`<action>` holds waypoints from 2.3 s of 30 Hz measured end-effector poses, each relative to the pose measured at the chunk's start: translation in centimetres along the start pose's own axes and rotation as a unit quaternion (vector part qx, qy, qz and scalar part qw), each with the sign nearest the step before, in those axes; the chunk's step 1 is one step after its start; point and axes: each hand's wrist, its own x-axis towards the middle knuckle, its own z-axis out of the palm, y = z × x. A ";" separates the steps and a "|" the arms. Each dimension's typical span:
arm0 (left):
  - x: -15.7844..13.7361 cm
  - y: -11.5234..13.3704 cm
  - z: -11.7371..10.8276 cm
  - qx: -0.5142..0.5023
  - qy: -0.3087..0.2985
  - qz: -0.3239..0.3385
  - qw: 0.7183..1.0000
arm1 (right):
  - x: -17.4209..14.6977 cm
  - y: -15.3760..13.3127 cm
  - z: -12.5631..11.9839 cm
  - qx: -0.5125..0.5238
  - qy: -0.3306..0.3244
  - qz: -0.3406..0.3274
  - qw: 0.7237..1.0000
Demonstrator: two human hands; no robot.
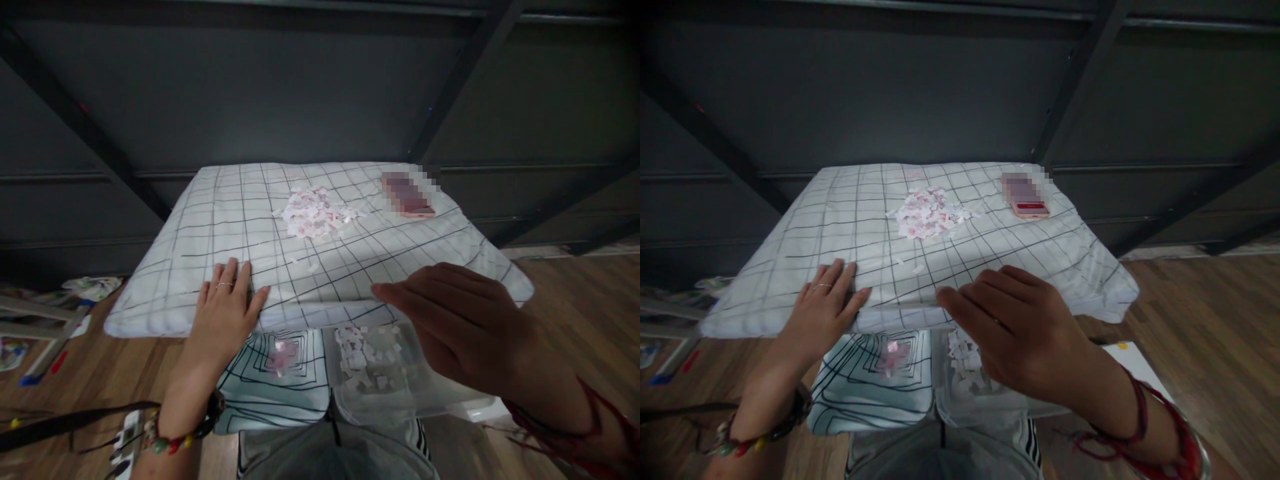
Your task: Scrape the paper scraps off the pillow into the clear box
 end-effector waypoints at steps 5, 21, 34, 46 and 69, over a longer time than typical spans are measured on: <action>0.3 0.5 -0.3 -0.004 0.006 0.000 1.000 | 0.0 0.8 0.5 -0.036 0.002 -0.016 0.999; 1.3 1.7 0.0 0.003 -0.012 0.016 1.000 | 2.8 8.1 7.3 0.011 0.015 0.006 1.000; 1.8 5.0 -0.5 -0.016 -0.018 0.056 0.998 | -3.8 8.9 -1.2 0.109 -0.053 0.022 0.992; 2.1 8.3 0.2 -0.021 -0.031 0.126 0.991 | -4.9 8.4 -3.7 -0.018 -0.045 0.061 0.997; 2.6 6.7 0.7 0.005 -0.022 0.071 0.997 | -3.3 10.4 3.1 -0.142 0.000 0.107 0.984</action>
